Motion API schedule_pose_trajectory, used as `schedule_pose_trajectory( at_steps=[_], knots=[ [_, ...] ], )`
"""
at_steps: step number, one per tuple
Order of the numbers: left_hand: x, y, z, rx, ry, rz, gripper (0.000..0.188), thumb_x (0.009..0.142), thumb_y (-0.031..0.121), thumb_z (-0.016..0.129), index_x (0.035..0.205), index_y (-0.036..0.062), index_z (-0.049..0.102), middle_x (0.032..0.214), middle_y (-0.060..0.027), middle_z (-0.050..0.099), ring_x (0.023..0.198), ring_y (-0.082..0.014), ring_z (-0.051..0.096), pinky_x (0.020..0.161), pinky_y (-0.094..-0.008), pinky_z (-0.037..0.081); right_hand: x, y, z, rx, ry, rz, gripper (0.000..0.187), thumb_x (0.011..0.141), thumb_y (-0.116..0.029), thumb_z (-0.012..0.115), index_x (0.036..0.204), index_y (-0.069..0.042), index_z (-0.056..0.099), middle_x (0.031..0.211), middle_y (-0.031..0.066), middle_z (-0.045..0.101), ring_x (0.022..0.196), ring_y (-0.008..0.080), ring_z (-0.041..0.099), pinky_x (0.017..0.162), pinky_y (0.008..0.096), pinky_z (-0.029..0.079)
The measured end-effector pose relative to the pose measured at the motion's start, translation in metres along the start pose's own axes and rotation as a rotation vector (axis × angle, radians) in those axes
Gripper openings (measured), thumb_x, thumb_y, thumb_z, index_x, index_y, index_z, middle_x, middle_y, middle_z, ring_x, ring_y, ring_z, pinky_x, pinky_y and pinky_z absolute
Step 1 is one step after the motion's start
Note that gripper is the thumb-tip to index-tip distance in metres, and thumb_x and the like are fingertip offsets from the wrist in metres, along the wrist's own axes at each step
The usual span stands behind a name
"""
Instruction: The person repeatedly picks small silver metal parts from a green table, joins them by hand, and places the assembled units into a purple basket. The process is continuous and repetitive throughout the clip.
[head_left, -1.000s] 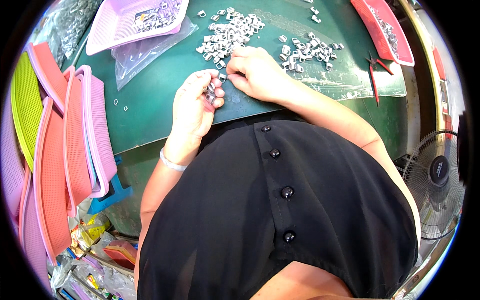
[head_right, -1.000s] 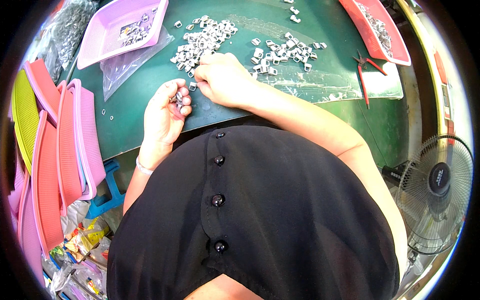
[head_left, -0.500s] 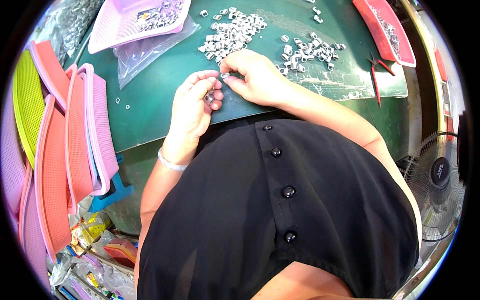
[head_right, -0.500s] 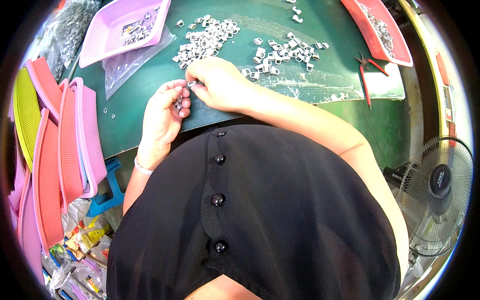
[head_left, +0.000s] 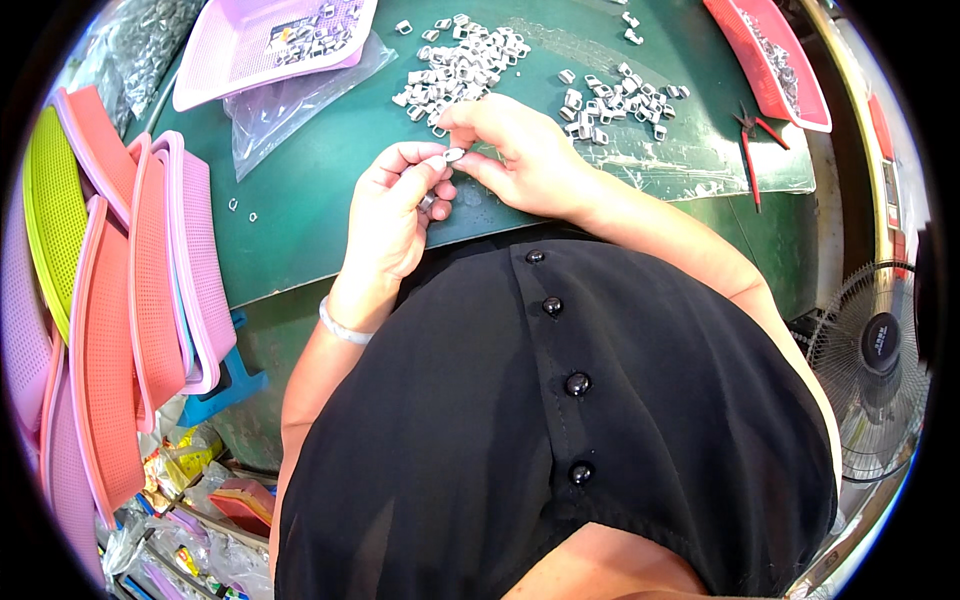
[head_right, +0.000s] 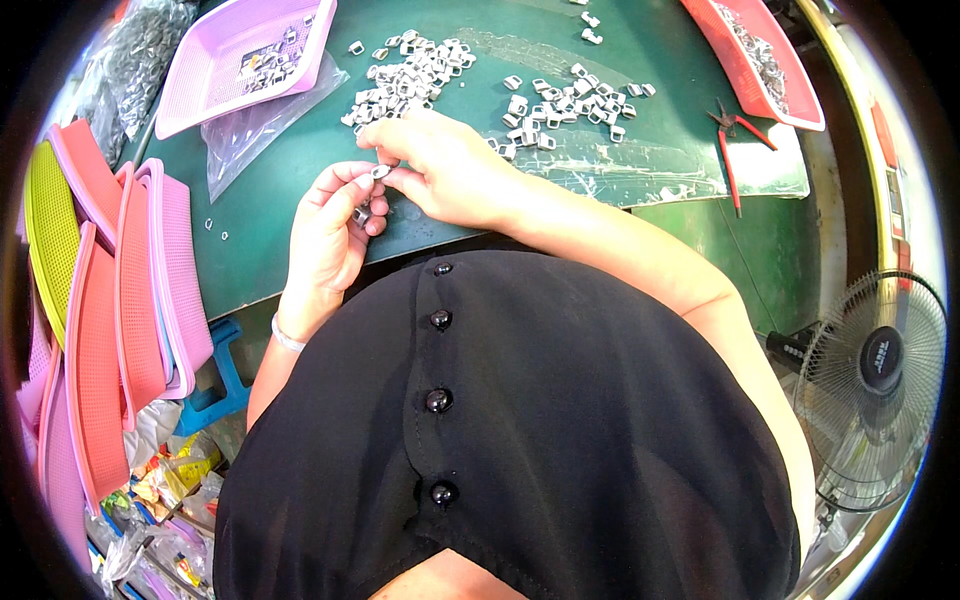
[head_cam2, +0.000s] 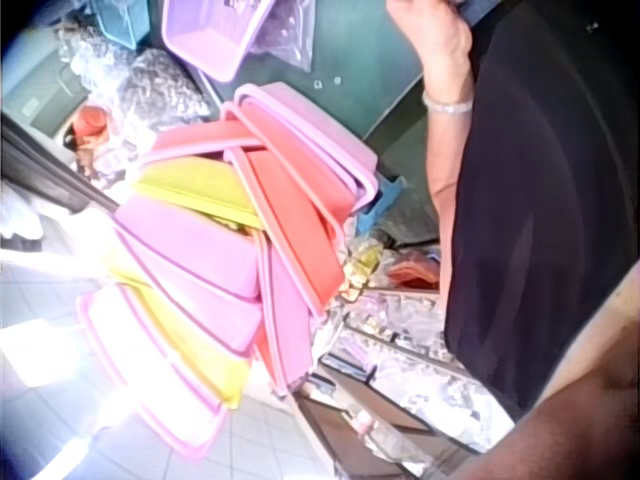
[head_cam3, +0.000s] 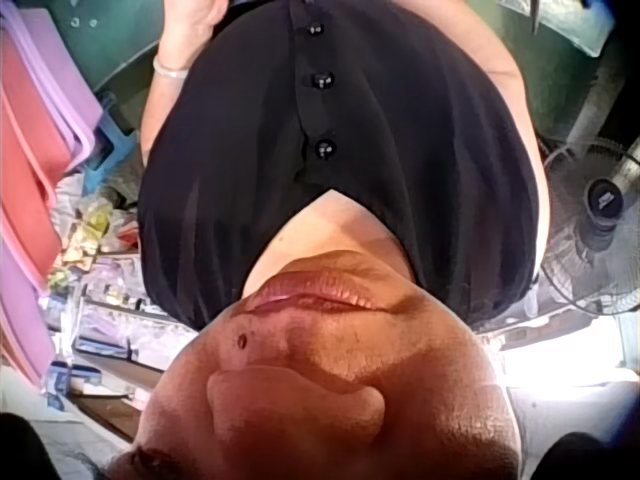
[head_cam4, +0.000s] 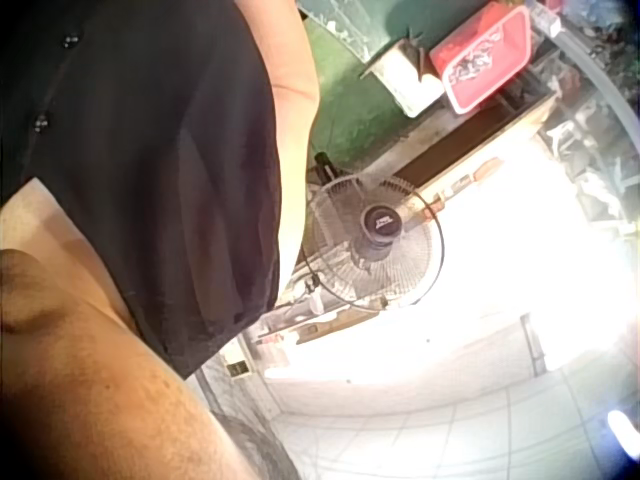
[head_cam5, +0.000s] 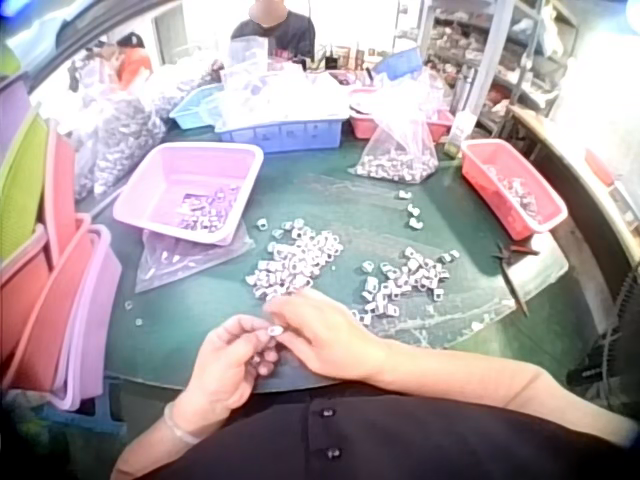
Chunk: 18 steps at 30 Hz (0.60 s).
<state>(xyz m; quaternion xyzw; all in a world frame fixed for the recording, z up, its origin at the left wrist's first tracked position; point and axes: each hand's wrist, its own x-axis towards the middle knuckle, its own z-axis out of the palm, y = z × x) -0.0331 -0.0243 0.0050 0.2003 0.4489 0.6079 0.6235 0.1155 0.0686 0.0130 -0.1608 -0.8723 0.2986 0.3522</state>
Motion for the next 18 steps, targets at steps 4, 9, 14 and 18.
schedule_pose_trajectory(
  at_steps=[4,9,14,18],
  knots=[
    [-0.0001,-0.001,0.0015,-0.009,-0.013,0.004,0.008,0.085,0.004,0.058,0.092,0.0014,0.058,0.077,-0.0039,0.059,0.062,-0.0094,0.056,0.052,-0.0203,0.043,-0.0017,0.0025,-0.0008,-0.092,-0.019,-0.067,0.037,0.074,-0.004,0.066,0.109,-0.005,0.053,0.084,0.0071,0.06,0.08,0.0251,0.057,0.069,0.0334,0.047],
    [0.0006,-0.0027,0.0022,-0.032,-0.023,-0.01,0.008,0.085,0.004,0.058,0.092,0.001,0.059,0.076,-0.0041,0.06,0.061,-0.0097,0.056,0.052,-0.0204,0.043,-0.0029,0.0018,-0.0035,-0.095,-0.001,-0.097,0.037,0.073,-0.004,0.066,0.107,-0.005,0.054,0.083,0.0072,0.059,0.079,0.0255,0.056,0.068,0.0344,0.047],
    [0.0005,-0.0031,0.0023,-0.05,-0.041,-0.014,0.007,0.085,0.005,0.057,0.091,0.0008,0.059,0.075,-0.0044,0.06,0.061,-0.01,0.055,0.051,-0.0206,0.042,-0.003,-0.0019,-0.007,-0.115,-0.018,-0.107,0.036,0.073,-0.004,0.066,0.107,-0.005,0.054,0.083,0.0069,0.059,0.079,0.0257,0.056,0.068,0.0351,0.046],
    [-0.0002,-0.0034,0.0039,-0.042,-0.03,-0.031,0.007,0.085,0.005,0.057,0.091,0.0007,0.059,0.075,-0.0045,0.059,0.061,-0.0101,0.055,0.051,-0.0209,0.042,-0.0047,-0.0012,-0.006,-0.078,0.006,-0.111,0.036,0.072,-0.005,0.065,0.106,-0.004,0.055,0.081,0.0095,0.057,0.078,0.0275,0.054,0.069,0.0366,0.045]
  ],
)
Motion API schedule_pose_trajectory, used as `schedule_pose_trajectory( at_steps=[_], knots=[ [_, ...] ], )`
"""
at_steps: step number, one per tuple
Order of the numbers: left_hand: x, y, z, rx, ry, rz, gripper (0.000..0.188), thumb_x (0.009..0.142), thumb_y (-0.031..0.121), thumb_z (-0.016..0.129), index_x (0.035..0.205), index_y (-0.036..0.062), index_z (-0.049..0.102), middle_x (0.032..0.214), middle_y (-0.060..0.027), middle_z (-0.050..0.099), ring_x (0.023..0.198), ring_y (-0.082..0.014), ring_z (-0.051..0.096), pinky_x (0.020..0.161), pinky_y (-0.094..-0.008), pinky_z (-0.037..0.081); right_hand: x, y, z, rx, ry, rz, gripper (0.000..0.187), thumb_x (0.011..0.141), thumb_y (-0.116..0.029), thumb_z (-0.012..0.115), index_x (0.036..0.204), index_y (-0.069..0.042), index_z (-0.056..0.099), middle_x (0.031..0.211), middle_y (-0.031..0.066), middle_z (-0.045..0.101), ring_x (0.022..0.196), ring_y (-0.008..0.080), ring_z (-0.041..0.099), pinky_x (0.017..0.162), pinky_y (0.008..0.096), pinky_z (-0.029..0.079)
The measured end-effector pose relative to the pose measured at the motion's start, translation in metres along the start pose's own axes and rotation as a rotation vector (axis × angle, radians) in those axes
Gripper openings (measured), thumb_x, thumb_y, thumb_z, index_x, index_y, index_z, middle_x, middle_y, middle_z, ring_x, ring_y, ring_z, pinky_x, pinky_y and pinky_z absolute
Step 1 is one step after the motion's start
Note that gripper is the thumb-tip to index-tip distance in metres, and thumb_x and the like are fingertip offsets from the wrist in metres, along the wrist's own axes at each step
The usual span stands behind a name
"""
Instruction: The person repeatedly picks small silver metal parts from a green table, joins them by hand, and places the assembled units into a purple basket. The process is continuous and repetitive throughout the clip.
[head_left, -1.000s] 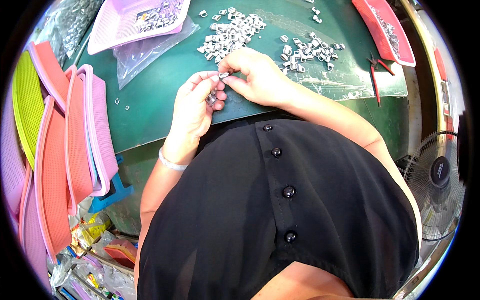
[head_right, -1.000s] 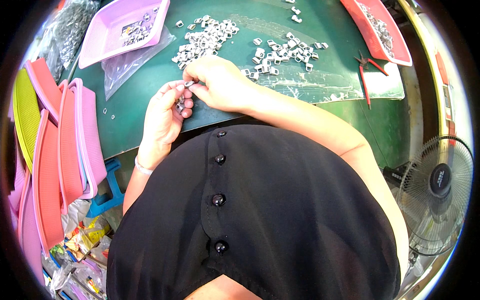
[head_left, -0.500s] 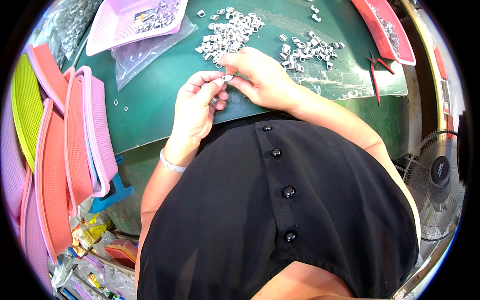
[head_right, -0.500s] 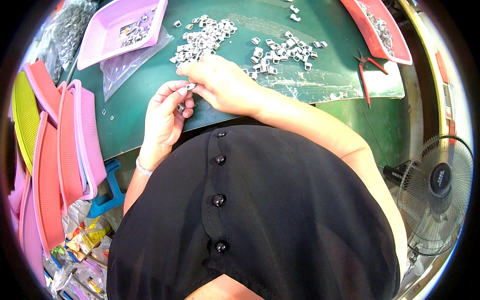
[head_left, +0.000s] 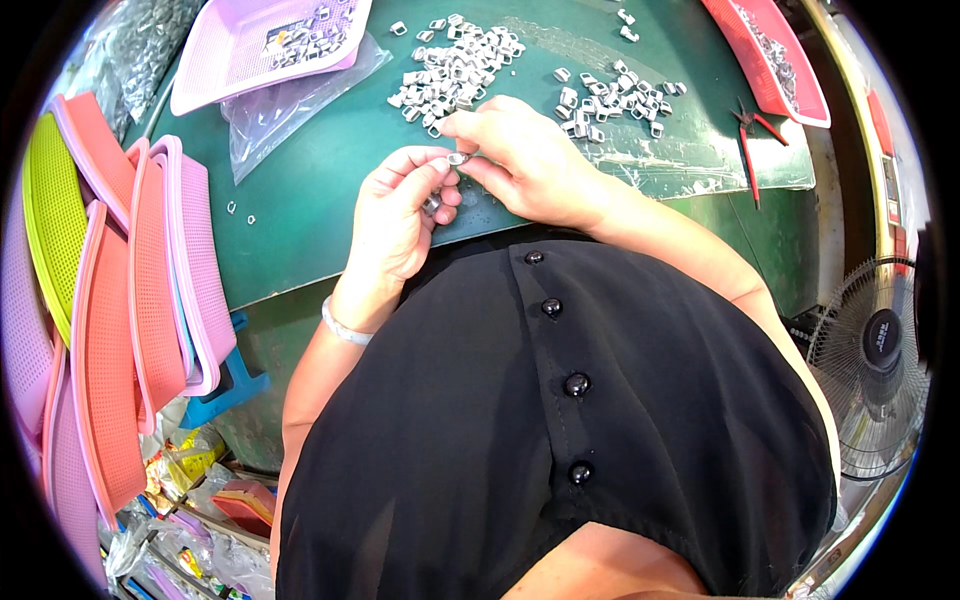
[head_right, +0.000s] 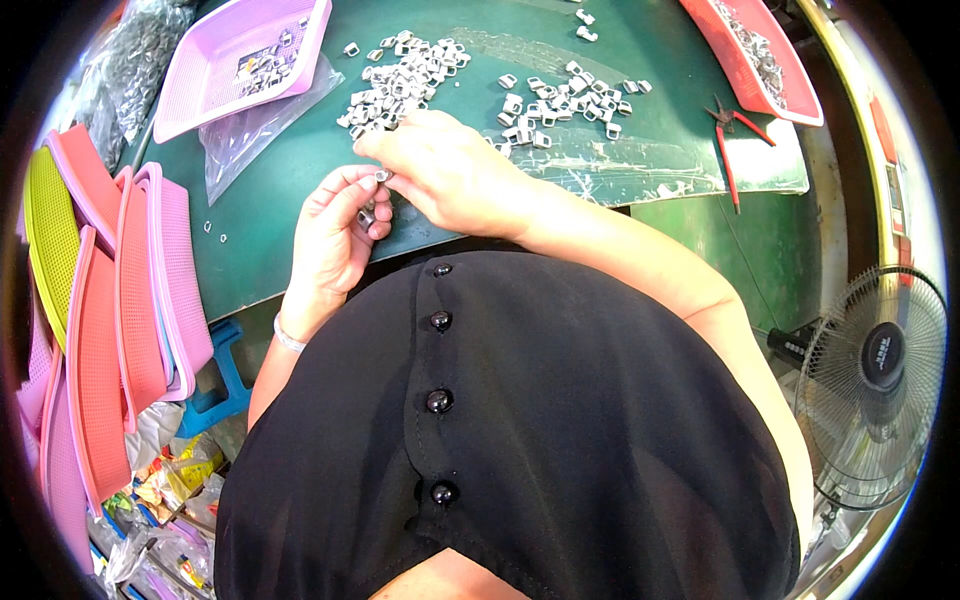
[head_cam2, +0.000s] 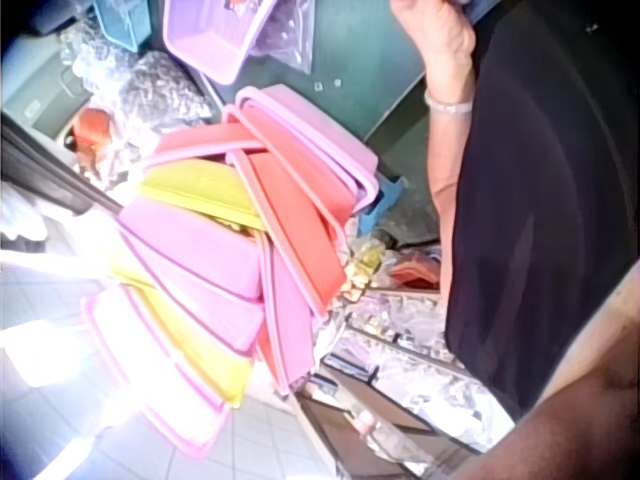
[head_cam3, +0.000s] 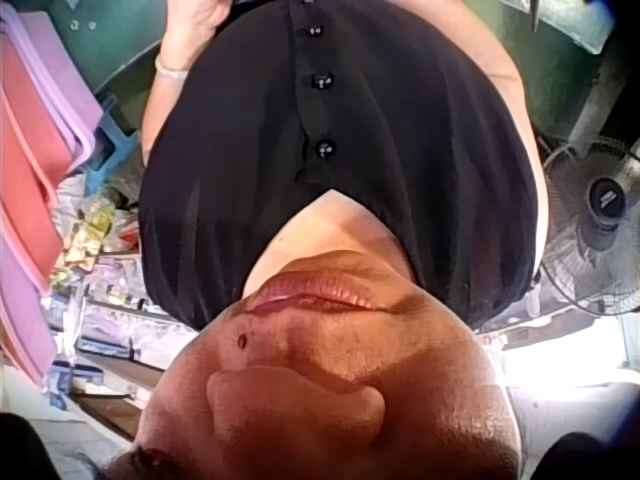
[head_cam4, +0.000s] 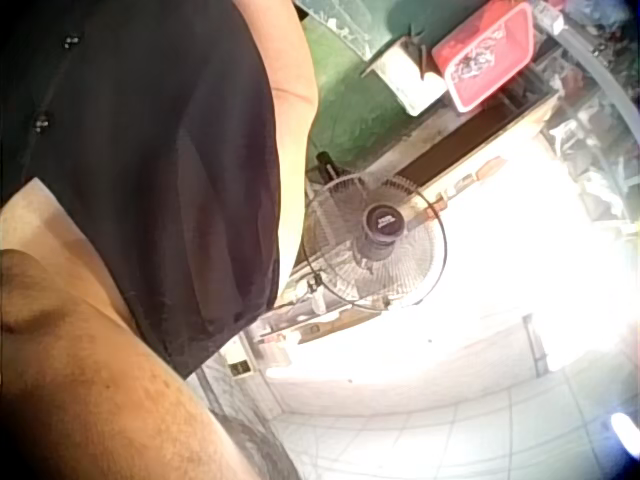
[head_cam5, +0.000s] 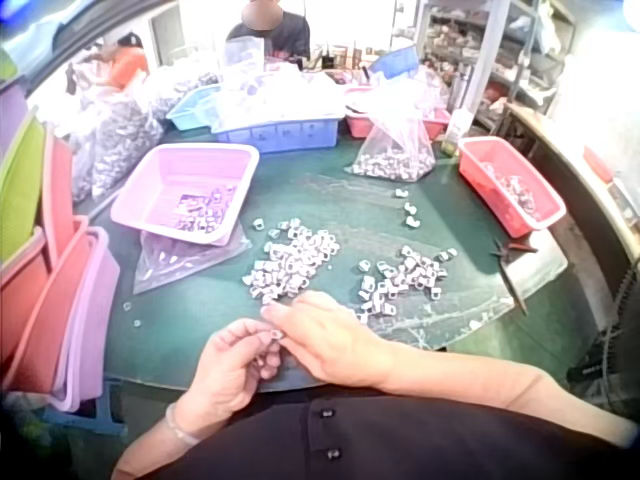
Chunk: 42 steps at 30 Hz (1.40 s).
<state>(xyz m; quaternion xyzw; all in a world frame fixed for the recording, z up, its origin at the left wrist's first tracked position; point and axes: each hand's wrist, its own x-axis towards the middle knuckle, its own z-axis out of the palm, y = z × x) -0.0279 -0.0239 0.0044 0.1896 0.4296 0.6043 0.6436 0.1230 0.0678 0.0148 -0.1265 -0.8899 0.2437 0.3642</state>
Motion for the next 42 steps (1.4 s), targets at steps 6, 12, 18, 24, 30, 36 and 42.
schedule_pose_trajectory(
  at_steps=[6,12,18,24,30,36,42],
  knots=[
    [-0.001,0.0,0.002,0.022,-0.015,-0.006,0.008,0.086,0.008,0.056,0.089,0.001,0.058,0.073,-0.0038,0.058,0.059,-0.0101,0.053,0.049,-0.0212,0.04,-0.003,0.001,-0.002,0.019,0.018,-0.006,0.037,0.071,-0.005,0.064,0.106,-0.004,0.055,0.081,0.0101,0.056,0.078,0.0281,0.054,0.069,0.0368,0.045],
    [-0.003,0.002,0.006,0.005,-0.034,-0.102,0.015,0.087,0.015,0.056,0.082,0.0013,0.059,0.069,-0.0041,0.057,0.054,-0.0105,0.051,0.045,-0.0212,0.038,-0.009,0.002,-0.003,0.053,0.017,0.059,0.039,0.072,-0.003,0.063,0.11,-0.008,0.054,0.084,0.0075,0.059,0.081,0.0269,0.057,0.07,0.035,0.047],
    [-0.004,0.007,0.015,-0.013,-0.003,-0.239,0.021,0.088,0.021,0.056,0.081,0.0012,0.058,0.068,-0.0041,0.055,0.054,-0.0106,0.05,0.043,-0.0206,0.037,-0.017,0.005,-0.002,0.17,0.066,0.147,0.046,0.072,-0.001,0.064,0.115,-0.009,0.052,0.087,0.0054,0.063,0.085,0.0243,0.06,0.076,0.0327,0.048],
    [-0.002,0.005,0.017,-0.012,0.002,-0.238,0.022,0.089,0.022,0.055,0.084,0.0015,0.057,0.072,-0.0037,0.054,0.058,-0.01,0.048,0.046,-0.0203,0.037,-0.019,0.007,-0.002,0.273,0.048,0.229,0.049,0.076,0.005,0.059,0.122,-0.005,0.047,0.09,0.0073,0.065,0.087,0.0156,0.062,0.079,0.0268,0.047],
    [0.0,0.003,0.02,0.045,0.024,-0.202,0.016,0.088,0.017,0.056,0.086,0.0014,0.057,0.071,-0.0033,0.055,0.058,-0.0096,0.049,0.047,-0.0204,0.037,-0.017,0.006,-0.002,0.162,0.057,0.17,0.05,0.073,0.002,0.06,0.12,-0.009,0.048,0.091,0.0055,0.063,0.089,0.0253,0.06,0.08,0.0329,0.047],
    [0.002,-0.004,0.018,0.101,-0.009,-0.039,0.011,0.083,0.007,0.06,0.09,-0.001,0.058,0.073,-0.0022,0.056,0.057,-0.0075,0.05,0.048,-0.0196,0.038,-0.018,0.008,-0.003,0.235,0.045,0.18,0.055,0.077,0.007,0.055,0.128,-0.006,0.04,0.097,0.0085,0.063,0.093,0.0177,0.061,0.084,0.0294,0.046],
    [0.005,-0.002,0.018,0.113,0.015,-0.017,0.011,0.083,0.006,0.059,0.092,-0.0007,0.058,0.073,-0.003,0.056,0.057,-0.0078,0.05,0.049,-0.0197,0.038,-0.018,0.012,-0.004,0.239,0.069,0.244,0.046,0.077,0.005,0.055,0.121,-0.005,0.047,0.099,0.0096,0.061,0.093,0.0191,0.06,0.086,0.0305,0.045]
  ],
)
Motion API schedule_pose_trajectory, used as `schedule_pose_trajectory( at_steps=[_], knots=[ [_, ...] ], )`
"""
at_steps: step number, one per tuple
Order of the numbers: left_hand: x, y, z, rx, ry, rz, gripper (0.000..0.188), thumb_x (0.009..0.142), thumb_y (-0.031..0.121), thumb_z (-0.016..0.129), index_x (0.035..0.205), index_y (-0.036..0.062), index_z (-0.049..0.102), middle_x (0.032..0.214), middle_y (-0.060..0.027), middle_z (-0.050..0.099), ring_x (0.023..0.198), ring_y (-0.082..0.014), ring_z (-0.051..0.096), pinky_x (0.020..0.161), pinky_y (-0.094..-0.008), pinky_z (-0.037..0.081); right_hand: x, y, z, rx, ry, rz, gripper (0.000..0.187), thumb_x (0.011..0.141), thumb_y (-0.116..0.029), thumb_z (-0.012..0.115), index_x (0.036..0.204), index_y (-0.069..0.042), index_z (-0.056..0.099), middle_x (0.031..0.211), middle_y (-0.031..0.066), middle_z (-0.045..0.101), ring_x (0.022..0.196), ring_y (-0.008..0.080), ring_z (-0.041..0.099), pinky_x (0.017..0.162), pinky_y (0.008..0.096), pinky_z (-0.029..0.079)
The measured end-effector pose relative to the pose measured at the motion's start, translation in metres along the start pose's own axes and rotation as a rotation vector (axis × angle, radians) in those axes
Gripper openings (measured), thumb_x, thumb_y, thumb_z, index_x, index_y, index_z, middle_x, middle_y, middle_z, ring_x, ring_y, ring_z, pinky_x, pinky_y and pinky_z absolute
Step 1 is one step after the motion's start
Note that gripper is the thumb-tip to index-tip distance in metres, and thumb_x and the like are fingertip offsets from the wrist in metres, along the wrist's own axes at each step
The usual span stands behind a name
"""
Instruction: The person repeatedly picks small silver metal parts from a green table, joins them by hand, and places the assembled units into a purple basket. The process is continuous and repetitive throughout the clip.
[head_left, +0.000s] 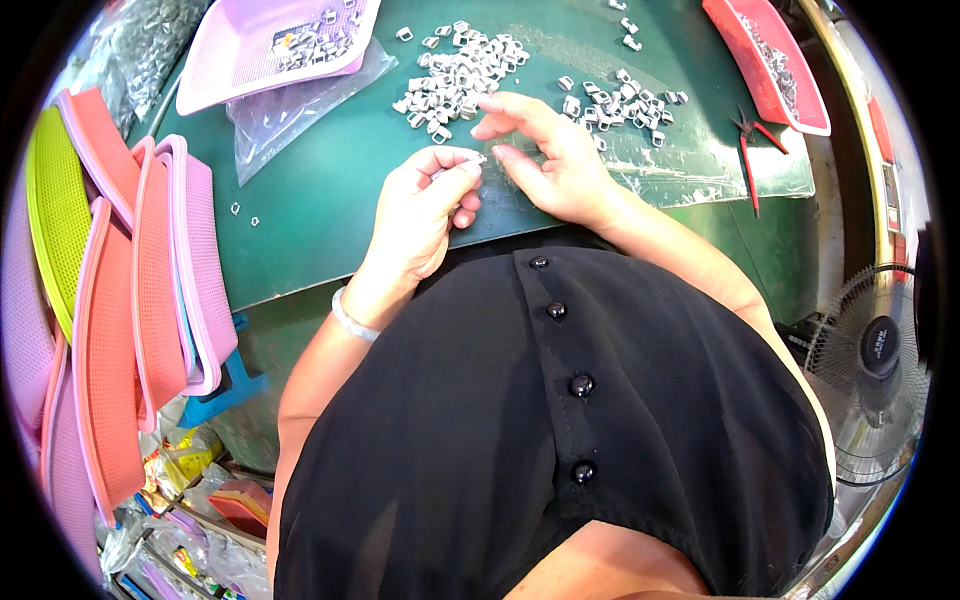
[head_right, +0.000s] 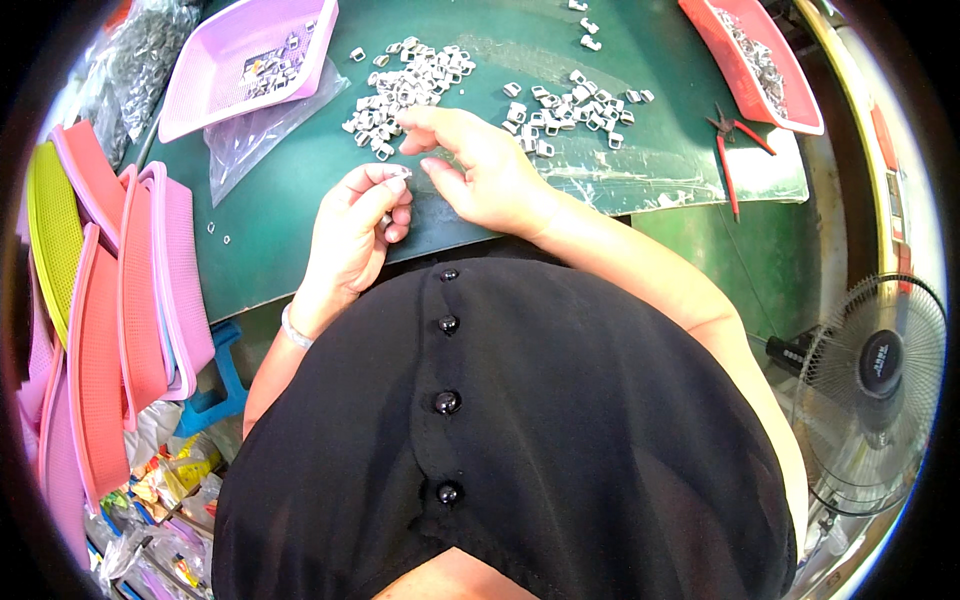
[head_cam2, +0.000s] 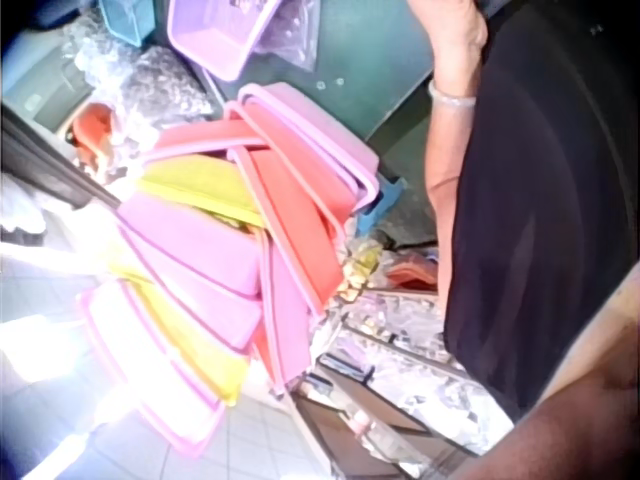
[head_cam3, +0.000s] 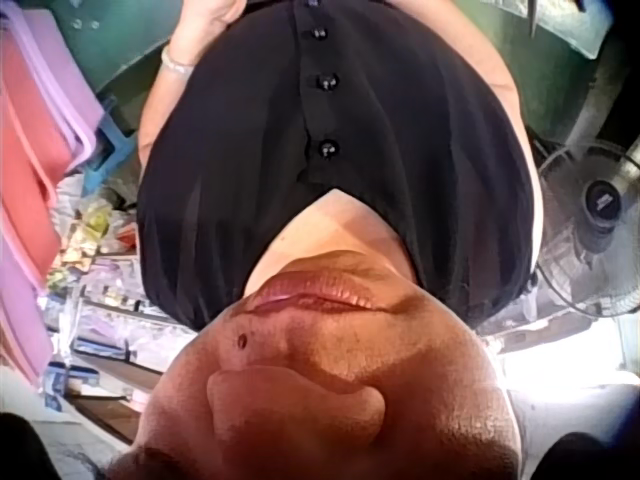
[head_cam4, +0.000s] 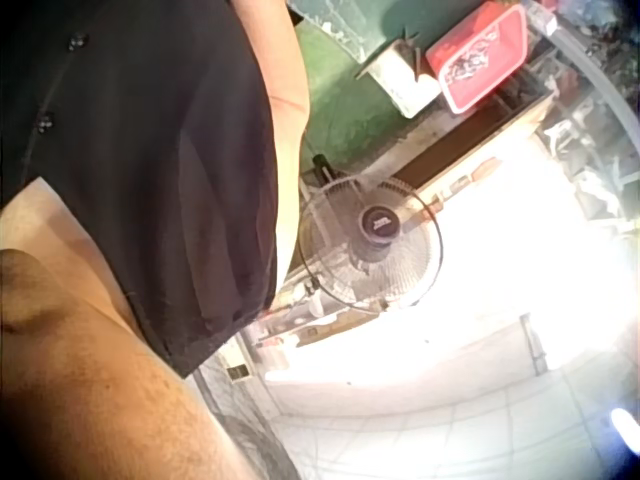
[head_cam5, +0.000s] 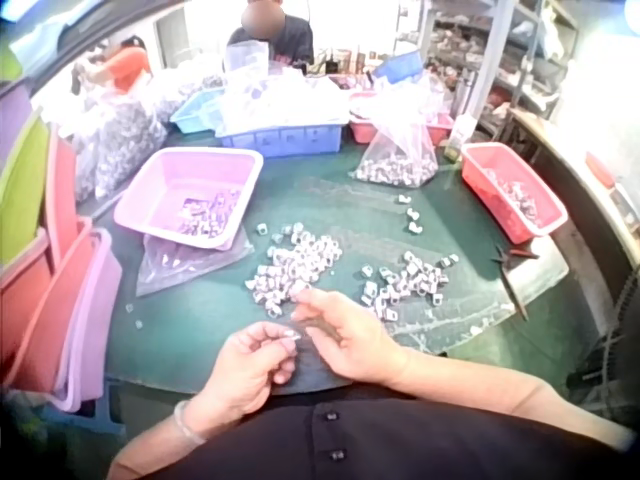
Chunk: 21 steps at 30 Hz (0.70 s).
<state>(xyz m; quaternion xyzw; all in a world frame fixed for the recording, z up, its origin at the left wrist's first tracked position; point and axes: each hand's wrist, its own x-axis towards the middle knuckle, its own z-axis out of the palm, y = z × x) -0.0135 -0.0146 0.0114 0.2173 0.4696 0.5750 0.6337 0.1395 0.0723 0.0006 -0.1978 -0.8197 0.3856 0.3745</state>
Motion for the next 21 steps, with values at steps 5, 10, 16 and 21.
schedule_pose_trajectory(
  at_steps=[5,10,16,21],
  knots=[
    [0.012,0.035,-0.017,-0.045,0.048,0.144,0.009,0.082,0.009,0.06,0.087,0.0019,0.057,0.072,-0.005,0.056,0.056,-0.0108,0.05,0.047,-0.0202,0.038,0.006,0.01,-0.007,-0.289,-0.065,-0.039,0.029,0.077,-0.002,0.06,0.106,-0.004,0.056,0.099,0.0108,0.059,0.094,0.0254,0.056,0.084,0.0329,0.045],
    [0.048,0.115,-0.044,0.187,0.186,0.494,0.011,0.082,0.011,0.059,0.089,0.0022,0.058,0.076,-0.0044,0.058,0.063,-0.0118,0.051,0.053,-0.0215,0.04,0.026,0.012,-0.014,-0.504,-0.109,-0.068,0.028,0.076,-0.007,0.062,0.103,-0.004,0.056,0.105,0.0117,0.055,0.101,0.0291,0.051,0.086,0.0369,0.043],
    [0.097,0.145,-0.065,1.057,0.486,0.782,0.024,0.079,0.013,0.064,0.1,0.0026,0.061,0.087,-0.0069,0.062,0.075,-0.0136,0.057,0.07,-0.0244,0.045,0.045,0.025,-0.027,-0.595,-0.04,-0.017,0.033,0.076,-0.006,0.061,0.108,-0.005,0.055,0.114,0.0136,0.05,0.105,0.0312,0.049,0.091,0.038,0.041],
    [0.077,0.12,-0.052,1.337,0.465,1.12,0.026,0.073,0.011,0.064,0.098,0.0036,0.063,0.098,-0.013,0.061,0.096,-0.0286,0.057,0.087,-0.0355,0.043,0.034,0.018,-0.05,-0.579,-0.052,-0.141,0.03,0.075,-0.012,0.062,0.103,-0.004,0.058,0.106,0.0136,0.055,0.1,0.0323,0.052,0.086,0.0393,0.042]
  ],
)
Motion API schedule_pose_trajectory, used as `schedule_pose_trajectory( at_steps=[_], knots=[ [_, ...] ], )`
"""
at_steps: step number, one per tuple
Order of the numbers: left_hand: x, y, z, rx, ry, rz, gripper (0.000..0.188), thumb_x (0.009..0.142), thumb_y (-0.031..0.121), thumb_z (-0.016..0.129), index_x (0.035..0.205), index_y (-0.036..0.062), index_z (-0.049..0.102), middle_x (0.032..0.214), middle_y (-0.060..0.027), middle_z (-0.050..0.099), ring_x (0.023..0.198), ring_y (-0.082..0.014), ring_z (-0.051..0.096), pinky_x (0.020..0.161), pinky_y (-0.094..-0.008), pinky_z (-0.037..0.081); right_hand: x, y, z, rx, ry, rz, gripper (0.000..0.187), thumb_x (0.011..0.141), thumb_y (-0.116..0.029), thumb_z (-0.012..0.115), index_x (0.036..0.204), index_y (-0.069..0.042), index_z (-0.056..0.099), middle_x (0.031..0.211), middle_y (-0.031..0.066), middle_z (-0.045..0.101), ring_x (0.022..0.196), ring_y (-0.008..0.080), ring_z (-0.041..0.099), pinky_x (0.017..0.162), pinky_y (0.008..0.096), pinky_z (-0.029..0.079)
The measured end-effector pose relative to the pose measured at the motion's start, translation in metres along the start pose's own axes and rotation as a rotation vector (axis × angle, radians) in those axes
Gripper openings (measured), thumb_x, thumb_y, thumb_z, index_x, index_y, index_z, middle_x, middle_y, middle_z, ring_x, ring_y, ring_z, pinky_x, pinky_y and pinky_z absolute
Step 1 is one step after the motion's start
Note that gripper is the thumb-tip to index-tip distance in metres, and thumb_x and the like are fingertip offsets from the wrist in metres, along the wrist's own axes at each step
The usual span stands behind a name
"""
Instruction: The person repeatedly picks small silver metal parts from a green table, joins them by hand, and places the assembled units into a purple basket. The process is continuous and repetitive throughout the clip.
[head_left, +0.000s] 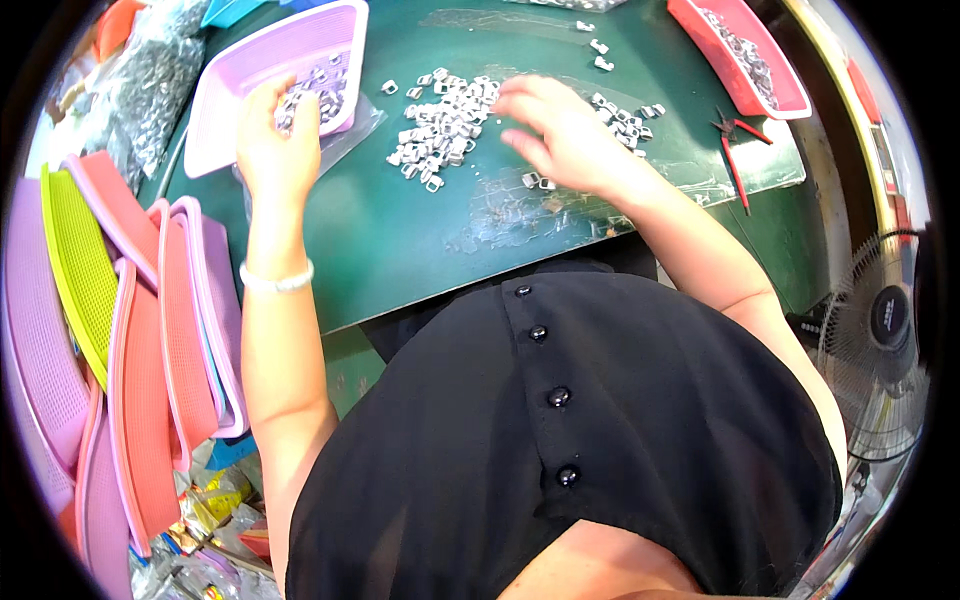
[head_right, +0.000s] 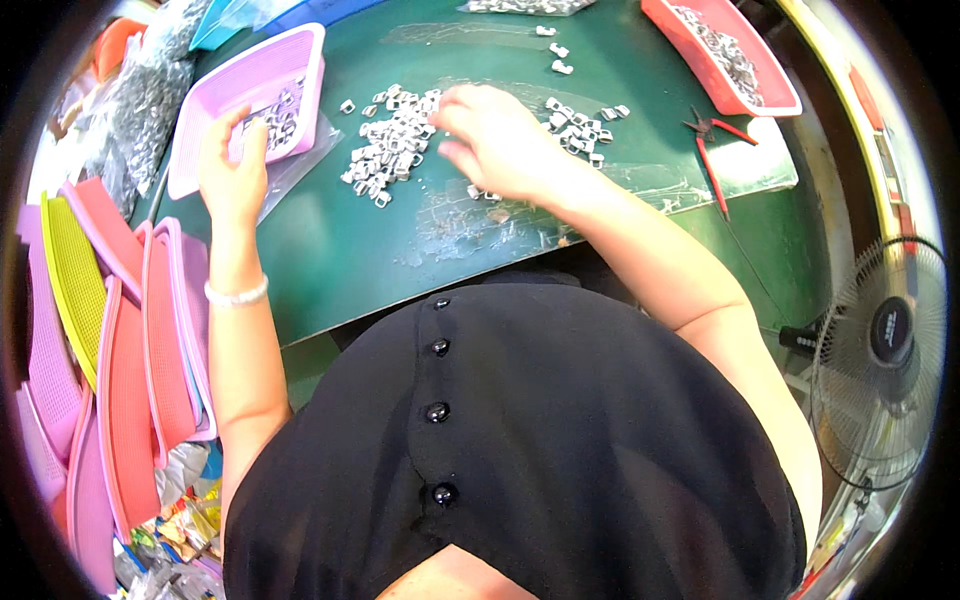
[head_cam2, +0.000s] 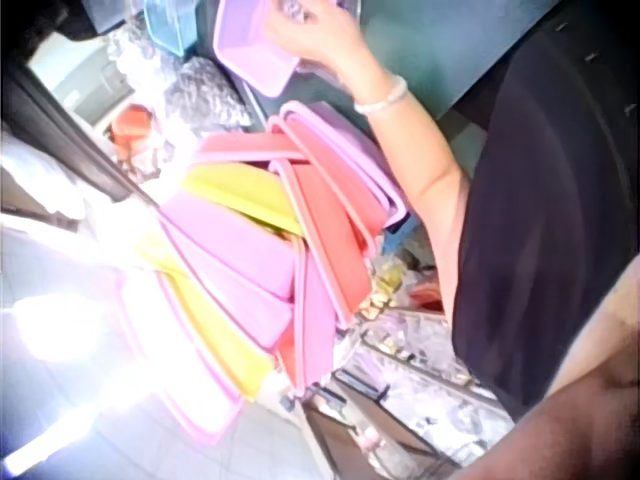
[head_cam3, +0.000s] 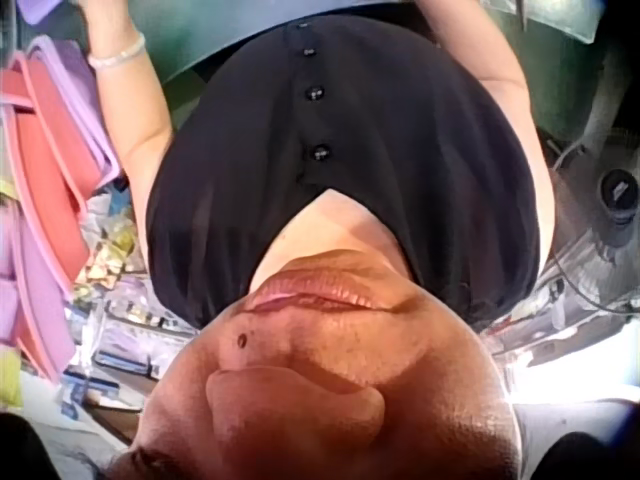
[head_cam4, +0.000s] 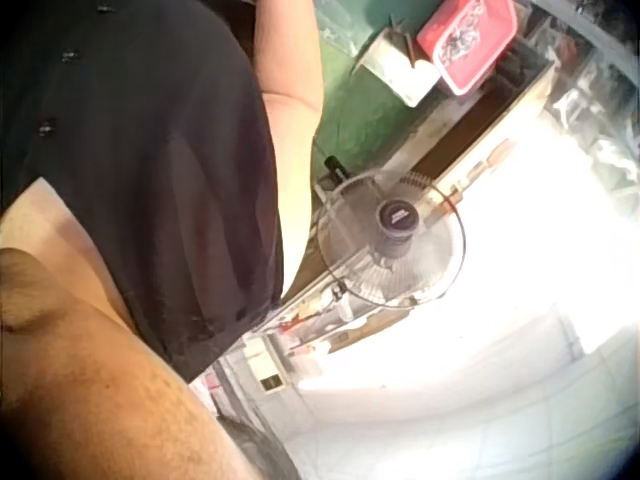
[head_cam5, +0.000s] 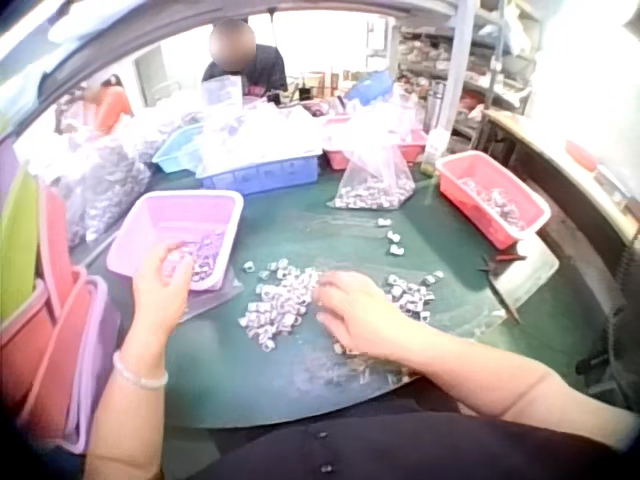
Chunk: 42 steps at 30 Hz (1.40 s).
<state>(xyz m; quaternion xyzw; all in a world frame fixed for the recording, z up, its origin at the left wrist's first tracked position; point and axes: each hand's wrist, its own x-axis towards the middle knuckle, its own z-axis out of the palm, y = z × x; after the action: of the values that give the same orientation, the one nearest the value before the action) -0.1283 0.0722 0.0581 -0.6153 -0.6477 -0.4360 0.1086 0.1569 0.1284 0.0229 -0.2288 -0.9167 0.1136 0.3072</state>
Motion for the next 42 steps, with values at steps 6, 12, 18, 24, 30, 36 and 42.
schedule_pose_trajectory(
  at_steps=[6,12,18,24,30,36,42],
  knots=[
    [-0.056,0.034,0.006,-0.125,-0.063,0.145,0.017,0.071,0.002,0.063,0.088,0.0045,0.062,0.09,-0.01,0.06,0.087,-0.0265,0.056,0.08,-0.0347,0.043,-0.041,-0.002,0.0,-0.177,-0.147,-0.103,0.024,0.078,-0.024,0.062,0.096,-0.009,0.062,0.109,0.0068,0.057,0.11,0.0243,0.047,0.099,0.0426,0.032],
    [-0.078,0.038,0.023,-0.215,-0.244,0.009,0.02,0.071,0.002,0.063,0.09,0.0021,0.062,0.095,-0.0107,0.058,0.088,-0.0256,0.056,0.078,-0.0329,0.044,-0.053,0.03,-0.014,-0.278,-0.078,0.041,0.019,0.081,-0.019,0.058,0.096,-0.007,0.062,0.109,0.0063,0.058,0.107,0.024,0.05,0.098,0.0395,0.034],
    [-0.077,0.035,0.028,-0.169,-0.303,-0.007,0.026,0.071,0.007,0.064,0.096,0.0021,0.061,0.099,-0.0115,0.057,0.092,-0.0275,0.054,0.082,-0.0346,0.043,-0.06,0.048,-0.038,-0.421,-0.002,0.141,0.02,0.073,-0.011,0.06,0.092,-0.004,0.061,0.096,0.008,0.058,0.095,0.0272,0.053,0.082,0.0385,0.042],
    [-0.068,0.038,0.039,-0.183,-0.386,-0.024,0.029,0.07,0.008,0.064,0.099,0.0018,0.06,0.101,-0.0127,0.057,0.094,-0.029,0.053,0.084,-0.0361,0.042,-0.036,0.032,-0.016,-0.34,0.018,0.013,0.026,0.076,-0.013,0.06,0.1,-0.004,0.059,0.108,0.0109,0.055,0.105,0.0273,0.05,0.09,0.0371,0.039],
    [-0.065,0.036,0.045,-0.147,-0.388,0.031,0.026,0.074,0.008,0.064,0.098,0.0004,0.06,0.099,-0.0129,0.058,0.091,-0.0258,0.057,0.08,-0.0322,0.045,-0.042,0.043,-0.019,-0.297,-0.117,0.136,0.014,0.079,-0.013,0.058,0.089,-0.004,0.06,0.099,0.0072,0.056,0.099,0.0241,0.051,0.087,0.0369,0.039],
    [-0.066,0.037,0.047,-0.196,-0.382,-0.011,0.024,0.074,0.006,0.064,0.097,0.0007,0.061,0.099,-0.0109,0.058,0.087,-0.0239,0.058,0.076,-0.0313,0.046,-0.06,0.05,-0.037,-0.341,-0.087,0.196,0.009,0.077,-0.008,0.058,0.085,-0.004,0.057,0.092,0.0064,0.054,0.092,0.0252,0.051,0.083,0.0351,0.04],
    [-0.068,0.041,0.043,-0.297,-0.427,-0.129,0.022,0.073,0.008,0.066,0.094,0.0005,0.062,0.093,-0.01,0.058,0.076,-0.0214,0.058,0.068,-0.0299,0.047,-0.059,0.049,-0.049,-0.354,-0.139,0.233,0.006,0.076,-0.01,0.057,0.078,-0.005,0.057,0.086,0.008,0.054,0.087,0.0256,0.052,0.08,0.0368,0.041]
  ],
)
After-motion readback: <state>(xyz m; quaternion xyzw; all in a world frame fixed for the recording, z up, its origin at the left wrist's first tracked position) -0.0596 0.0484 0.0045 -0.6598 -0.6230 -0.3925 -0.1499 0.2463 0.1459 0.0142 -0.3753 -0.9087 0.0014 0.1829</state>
